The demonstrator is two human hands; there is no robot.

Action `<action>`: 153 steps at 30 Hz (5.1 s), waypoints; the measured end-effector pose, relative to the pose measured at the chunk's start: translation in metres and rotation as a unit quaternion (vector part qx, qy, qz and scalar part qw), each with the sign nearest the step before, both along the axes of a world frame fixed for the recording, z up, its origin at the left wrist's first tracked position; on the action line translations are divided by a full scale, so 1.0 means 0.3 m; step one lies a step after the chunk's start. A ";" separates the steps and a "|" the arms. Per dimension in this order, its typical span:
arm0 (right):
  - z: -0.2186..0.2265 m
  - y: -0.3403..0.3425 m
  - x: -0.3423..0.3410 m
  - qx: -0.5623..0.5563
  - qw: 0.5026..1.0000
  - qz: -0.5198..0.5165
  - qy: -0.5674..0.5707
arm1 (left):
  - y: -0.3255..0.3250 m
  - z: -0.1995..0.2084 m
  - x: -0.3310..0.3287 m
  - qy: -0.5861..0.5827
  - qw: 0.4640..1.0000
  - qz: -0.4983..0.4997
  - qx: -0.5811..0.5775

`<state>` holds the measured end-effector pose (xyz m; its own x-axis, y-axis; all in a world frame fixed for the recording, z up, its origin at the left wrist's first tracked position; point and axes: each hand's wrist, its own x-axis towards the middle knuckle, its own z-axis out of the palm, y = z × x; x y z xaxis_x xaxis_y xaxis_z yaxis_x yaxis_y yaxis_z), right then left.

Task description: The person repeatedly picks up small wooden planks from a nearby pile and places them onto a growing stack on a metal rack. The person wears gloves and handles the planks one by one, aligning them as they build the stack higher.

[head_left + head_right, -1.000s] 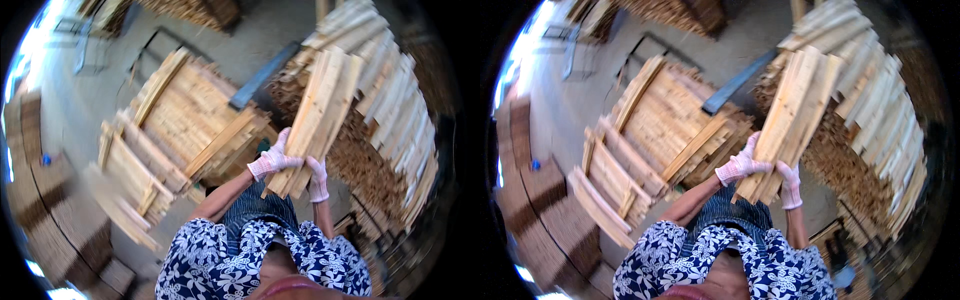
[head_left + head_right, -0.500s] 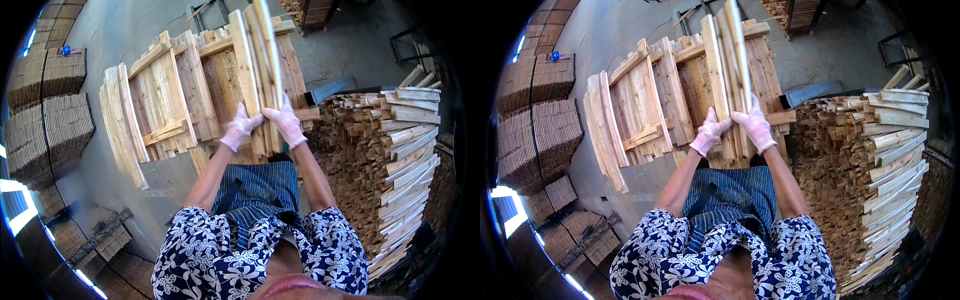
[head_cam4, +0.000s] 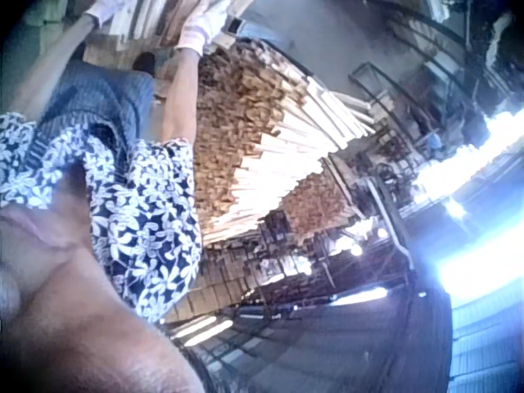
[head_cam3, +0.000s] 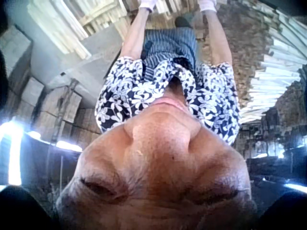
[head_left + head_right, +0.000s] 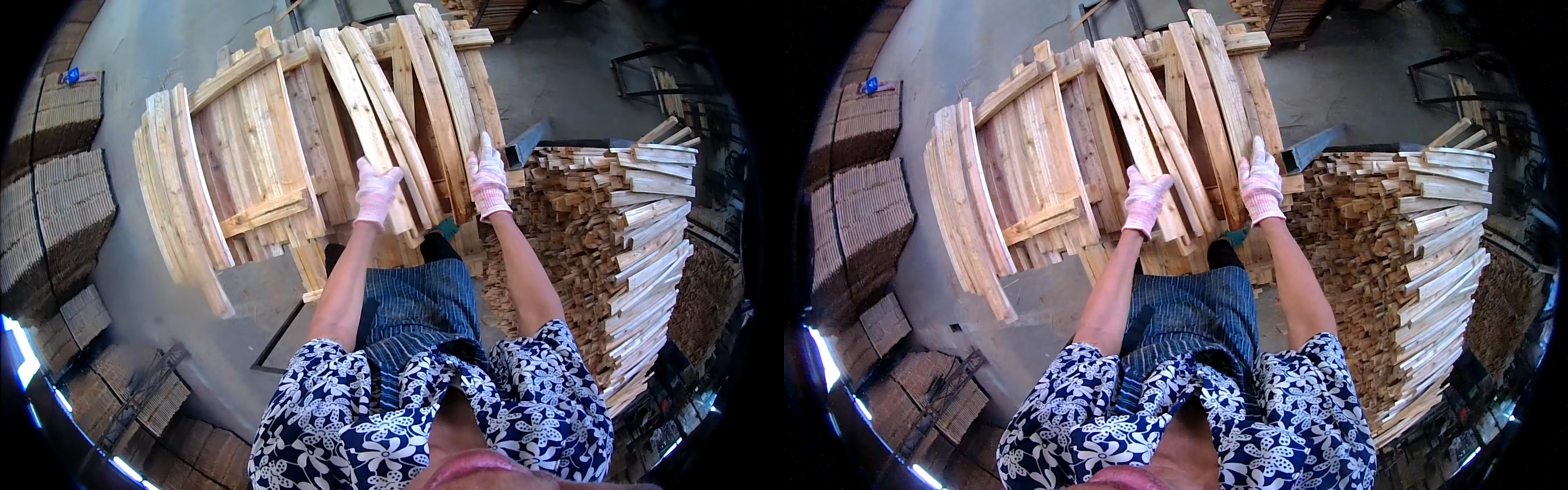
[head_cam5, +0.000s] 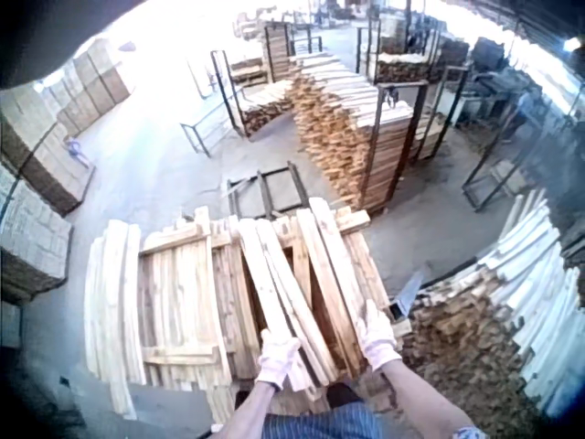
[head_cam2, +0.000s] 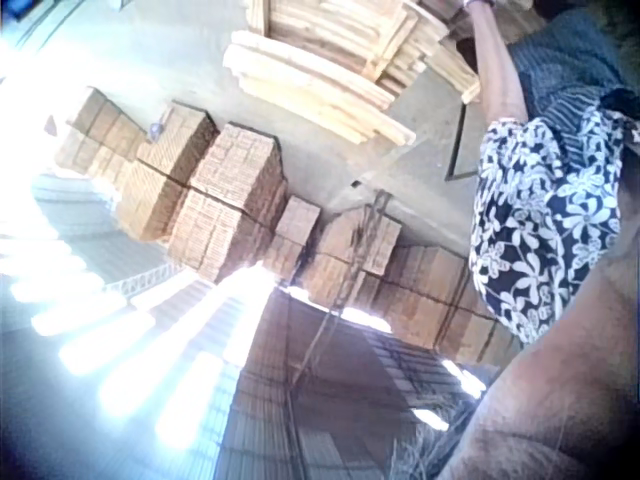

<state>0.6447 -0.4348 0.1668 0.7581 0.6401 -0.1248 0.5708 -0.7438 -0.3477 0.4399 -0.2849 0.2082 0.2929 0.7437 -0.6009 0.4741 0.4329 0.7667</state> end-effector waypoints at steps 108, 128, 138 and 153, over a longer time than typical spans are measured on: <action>0.003 0.460 -0.373 0.000 0.989 -0.024 0.146 | 0.202 -0.121 -0.139 0.242 0.813 -0.130 0.514; 0.084 0.381 0.173 0.058 0.973 -0.188 0.120 | 0.124 0.034 0.176 0.039 0.800 -0.222 0.556; 0.144 0.547 -0.092 0.026 0.953 -0.136 0.269 | 0.063 -0.176 0.066 0.278 0.752 -0.314 0.509; 0.192 -0.616 0.355 0.020 0.968 -0.155 0.195 | 0.033 -0.198 0.072 0.384 0.713 -0.319 0.492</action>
<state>0.7512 -0.6197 0.2245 0.8146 0.4005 -0.4196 0.1423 -0.8392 -0.5248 0.4615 -0.2750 0.1487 0.6258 0.7787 -0.0449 0.7777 -0.6273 -0.0416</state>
